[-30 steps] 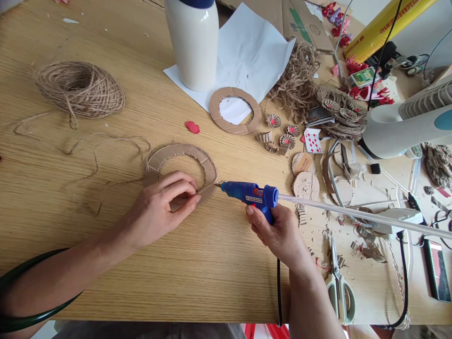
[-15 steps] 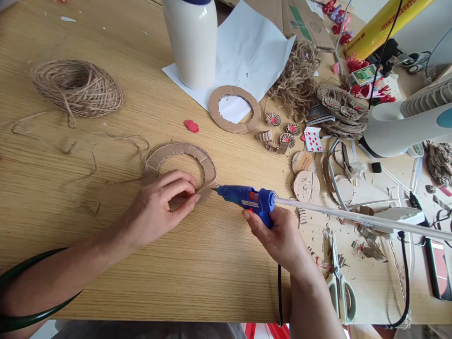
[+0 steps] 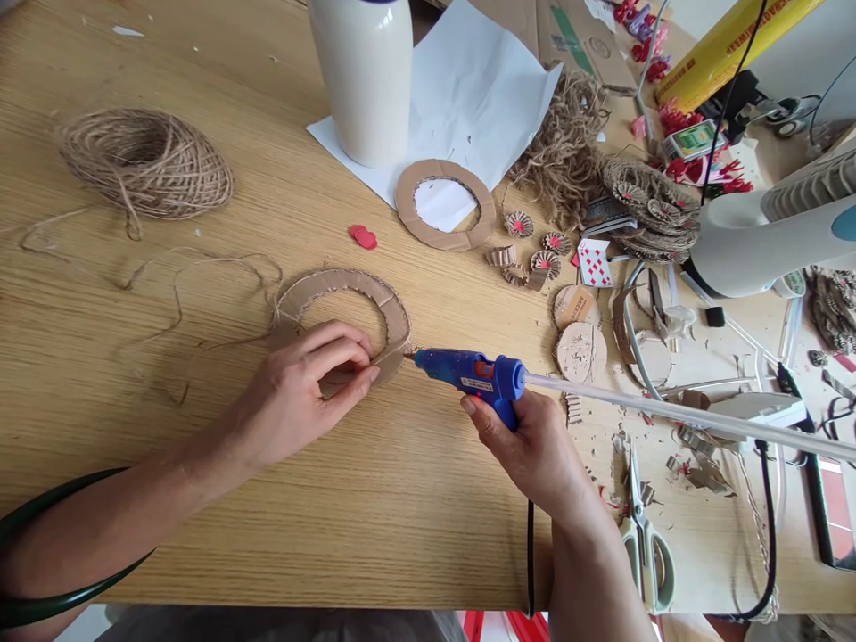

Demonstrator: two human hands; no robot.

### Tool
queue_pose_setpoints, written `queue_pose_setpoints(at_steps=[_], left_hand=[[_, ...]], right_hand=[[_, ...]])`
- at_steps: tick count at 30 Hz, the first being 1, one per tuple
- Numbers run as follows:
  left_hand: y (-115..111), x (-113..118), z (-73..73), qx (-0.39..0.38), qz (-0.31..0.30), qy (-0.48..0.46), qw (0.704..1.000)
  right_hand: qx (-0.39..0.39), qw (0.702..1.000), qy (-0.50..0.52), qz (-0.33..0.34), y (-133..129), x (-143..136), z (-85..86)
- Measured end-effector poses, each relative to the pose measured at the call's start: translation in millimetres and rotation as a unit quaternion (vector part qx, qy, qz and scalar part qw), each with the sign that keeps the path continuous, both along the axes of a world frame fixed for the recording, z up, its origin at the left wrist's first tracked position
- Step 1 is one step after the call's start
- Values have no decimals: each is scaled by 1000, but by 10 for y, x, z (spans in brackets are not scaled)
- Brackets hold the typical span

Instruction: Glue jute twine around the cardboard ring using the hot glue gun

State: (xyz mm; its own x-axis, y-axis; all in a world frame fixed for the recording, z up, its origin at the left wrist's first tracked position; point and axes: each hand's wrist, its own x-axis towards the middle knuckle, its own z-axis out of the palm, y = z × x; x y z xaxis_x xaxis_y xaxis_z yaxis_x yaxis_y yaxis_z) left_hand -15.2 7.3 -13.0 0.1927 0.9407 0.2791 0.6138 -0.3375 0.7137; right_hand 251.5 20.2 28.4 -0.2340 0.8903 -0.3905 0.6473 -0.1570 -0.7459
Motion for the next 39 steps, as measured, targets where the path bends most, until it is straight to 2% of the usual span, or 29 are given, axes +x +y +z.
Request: queue_pose_setpoints(at_steps=[5, 10, 16, 23, 32, 39], left_hand=[[-8, 1, -7, -4, -3, -1, 1000], [-8, 4, -2, -1, -4, -1, 1000], [-1, 0, -2, -5, -5, -3, 1000], [-9, 1, -8, -8, -3, -7, 1000], [-13, 7, -24, -9, -3, -10, 1000], [-9, 11, -19, -3, 1, -6, 1000]], right_hand=[[-21, 999, 26, -42, 2, 11, -91], [-17, 1000, 15, -19, -2, -8, -31], [-31, 996, 47, -72, -7, -29, -69], [-39, 992, 85, -87, 8, -61, -33], [-26, 1000, 7, -1, -6, -13, 25], [-37, 999, 27, -10, -19, -21, 4]])
